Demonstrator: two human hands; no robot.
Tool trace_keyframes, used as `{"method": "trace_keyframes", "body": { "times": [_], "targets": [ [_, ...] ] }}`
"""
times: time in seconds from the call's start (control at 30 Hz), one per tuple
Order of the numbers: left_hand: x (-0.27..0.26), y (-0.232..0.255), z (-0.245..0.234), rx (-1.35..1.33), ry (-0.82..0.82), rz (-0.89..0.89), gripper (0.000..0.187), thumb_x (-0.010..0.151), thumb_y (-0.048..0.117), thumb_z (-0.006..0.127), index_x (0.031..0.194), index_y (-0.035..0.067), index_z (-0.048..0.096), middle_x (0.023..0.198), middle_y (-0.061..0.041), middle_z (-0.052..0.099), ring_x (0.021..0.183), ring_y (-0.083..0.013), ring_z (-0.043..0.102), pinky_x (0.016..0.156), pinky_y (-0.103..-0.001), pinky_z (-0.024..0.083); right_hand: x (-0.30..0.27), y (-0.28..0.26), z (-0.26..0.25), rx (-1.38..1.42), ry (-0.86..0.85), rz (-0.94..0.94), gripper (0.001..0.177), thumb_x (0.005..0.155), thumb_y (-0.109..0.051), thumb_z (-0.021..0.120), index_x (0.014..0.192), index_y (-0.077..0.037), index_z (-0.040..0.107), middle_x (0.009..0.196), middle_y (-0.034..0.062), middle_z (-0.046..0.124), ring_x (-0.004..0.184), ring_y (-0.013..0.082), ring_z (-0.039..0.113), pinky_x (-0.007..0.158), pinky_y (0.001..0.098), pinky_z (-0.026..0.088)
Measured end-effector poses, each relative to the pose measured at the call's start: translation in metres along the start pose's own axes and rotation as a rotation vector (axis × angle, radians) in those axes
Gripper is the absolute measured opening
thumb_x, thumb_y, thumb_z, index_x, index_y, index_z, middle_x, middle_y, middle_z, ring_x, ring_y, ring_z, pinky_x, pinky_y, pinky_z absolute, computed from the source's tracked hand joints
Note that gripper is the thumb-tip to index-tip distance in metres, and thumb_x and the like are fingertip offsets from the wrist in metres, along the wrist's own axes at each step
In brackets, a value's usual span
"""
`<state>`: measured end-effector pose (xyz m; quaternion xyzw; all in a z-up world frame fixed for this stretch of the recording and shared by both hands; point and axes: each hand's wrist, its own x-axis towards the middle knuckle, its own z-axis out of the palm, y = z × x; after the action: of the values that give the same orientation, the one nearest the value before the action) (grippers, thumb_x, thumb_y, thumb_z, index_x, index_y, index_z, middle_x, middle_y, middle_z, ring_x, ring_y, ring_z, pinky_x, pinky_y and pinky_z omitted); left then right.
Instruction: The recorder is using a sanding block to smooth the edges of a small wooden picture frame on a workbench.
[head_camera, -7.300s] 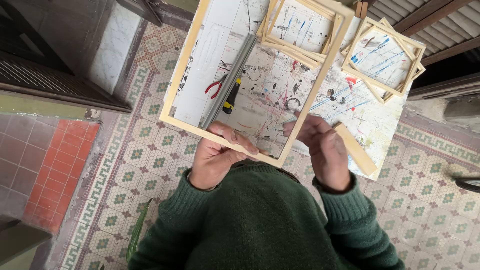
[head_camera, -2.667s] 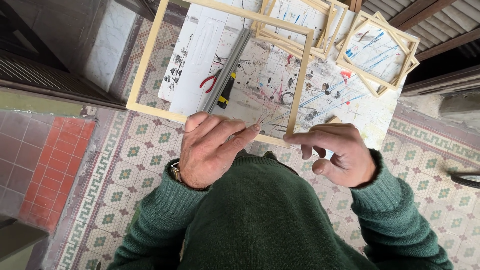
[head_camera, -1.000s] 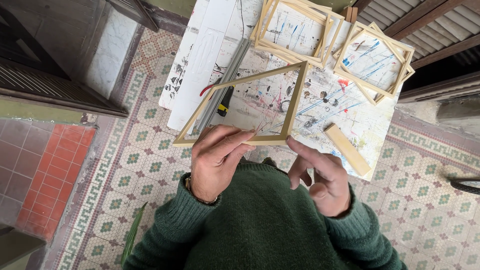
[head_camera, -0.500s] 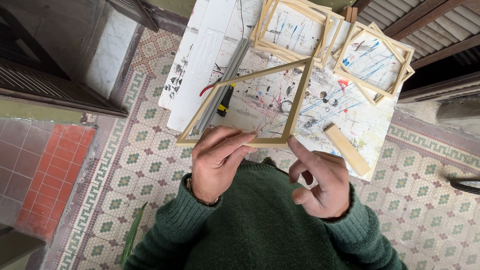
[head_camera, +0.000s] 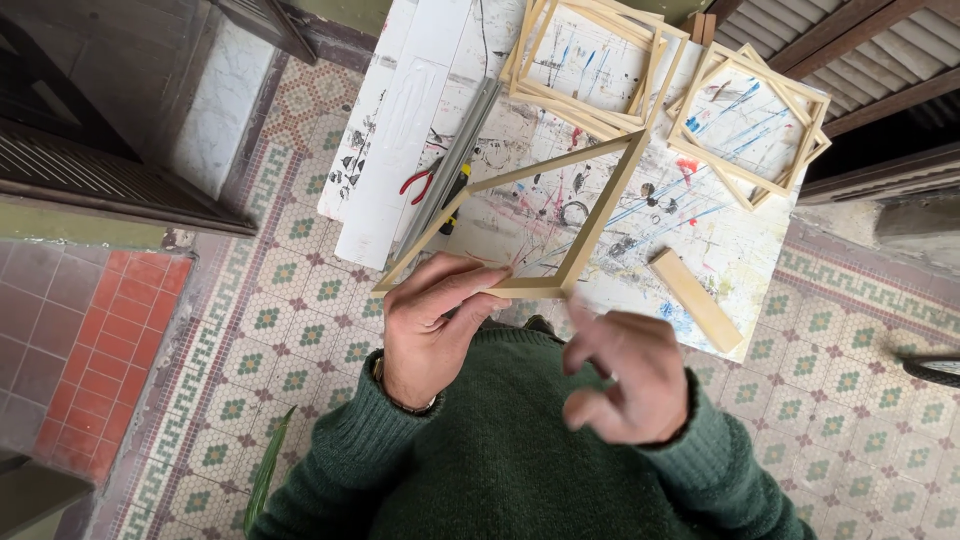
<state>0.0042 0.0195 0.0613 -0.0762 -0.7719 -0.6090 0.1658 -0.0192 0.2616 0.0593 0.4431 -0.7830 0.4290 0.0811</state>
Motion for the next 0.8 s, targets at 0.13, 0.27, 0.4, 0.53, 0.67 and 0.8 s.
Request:
{"method": "trace_keyframes", "body": {
  "times": [0.13, 0.27, 0.4, 0.53, 0.67, 0.8],
  "targets": [
    [0.000, 0.000, 0.001, -0.007, 0.013, 0.016, 0.031, 0.086, -0.007, 0.078, 0.115, 0.002, 0.074, 0.109, -0.009, 0.073, 0.094, -0.0178, 0.072, 0.080, -0.029, 0.060, 0.006, -0.010, 0.003, -0.088, -0.062, -0.128, 0.074, 0.100, -0.069, 0.038, 0.140, -0.012, 0.062, 0.054, -0.0055, 0.052, 0.042, 0.0080, 0.044, 0.044, 0.0326, 0.041],
    [0.001, 0.001, 0.001, 0.013, 0.018, 0.024, 0.031, 0.085, -0.007, 0.079, 0.115, 0.002, 0.074, 0.107, -0.009, 0.073, 0.093, -0.0178, 0.072, 0.079, -0.029, 0.060, 0.003, -0.002, 0.003, 0.021, 0.094, -0.002, 0.075, 0.106, -0.068, 0.040, 0.142, -0.005, 0.056, 0.062, -0.0044, 0.062, 0.045, 0.0049, 0.050, 0.044, 0.0275, 0.045],
    [0.001, -0.002, 0.002, -0.012, 0.022, 0.019, 0.031, 0.086, -0.006, 0.079, 0.116, 0.003, 0.074, 0.107, -0.008, 0.073, 0.093, -0.0176, 0.073, 0.080, -0.029, 0.061, 0.012, -0.010, -0.008, 0.029, 0.018, -0.029, 0.076, 0.102, -0.068, 0.044, 0.138, -0.004, 0.061, 0.067, -0.0001, 0.069, 0.046, 0.0082, 0.052, 0.045, 0.0307, 0.045],
    [0.001, 0.000, 0.001, 0.062, 0.019, 0.070, 0.032, 0.084, -0.004, 0.081, 0.115, 0.004, 0.075, 0.106, -0.007, 0.073, 0.095, -0.0191, 0.070, 0.081, -0.031, 0.059, 0.007, -0.005, 0.002, 0.013, 0.159, -0.129, 0.061, 0.104, -0.055, 0.044, 0.137, -0.006, 0.060, 0.079, 0.0114, 0.072, 0.065, 0.0191, 0.064, 0.059, 0.0356, 0.054],
    [0.003, 0.003, 0.000, 0.110, 0.017, 0.087, 0.033, 0.083, -0.003, 0.082, 0.114, 0.004, 0.075, 0.104, -0.006, 0.073, 0.094, -0.0196, 0.068, 0.081, -0.032, 0.056, 0.033, -0.014, -0.004, -0.022, 0.410, 0.032, 0.072, 0.109, -0.057, 0.043, 0.156, -0.003, 0.032, 0.116, 0.0279, 0.063, 0.122, 0.0281, 0.061, 0.106, 0.0454, 0.048],
    [0.004, -0.001, 0.002, 0.082, 0.028, 0.074, 0.031, 0.084, -0.003, 0.081, 0.114, 0.006, 0.075, 0.105, -0.006, 0.073, 0.094, -0.0191, 0.069, 0.081, -0.031, 0.056, 0.031, -0.018, -0.002, -0.086, 0.334, -0.062, 0.084, 0.104, -0.064, 0.042, 0.161, -0.005, 0.025, 0.118, 0.0166, 0.072, 0.140, 0.0278, 0.051, 0.121, 0.0524, 0.033]
  ]
}}
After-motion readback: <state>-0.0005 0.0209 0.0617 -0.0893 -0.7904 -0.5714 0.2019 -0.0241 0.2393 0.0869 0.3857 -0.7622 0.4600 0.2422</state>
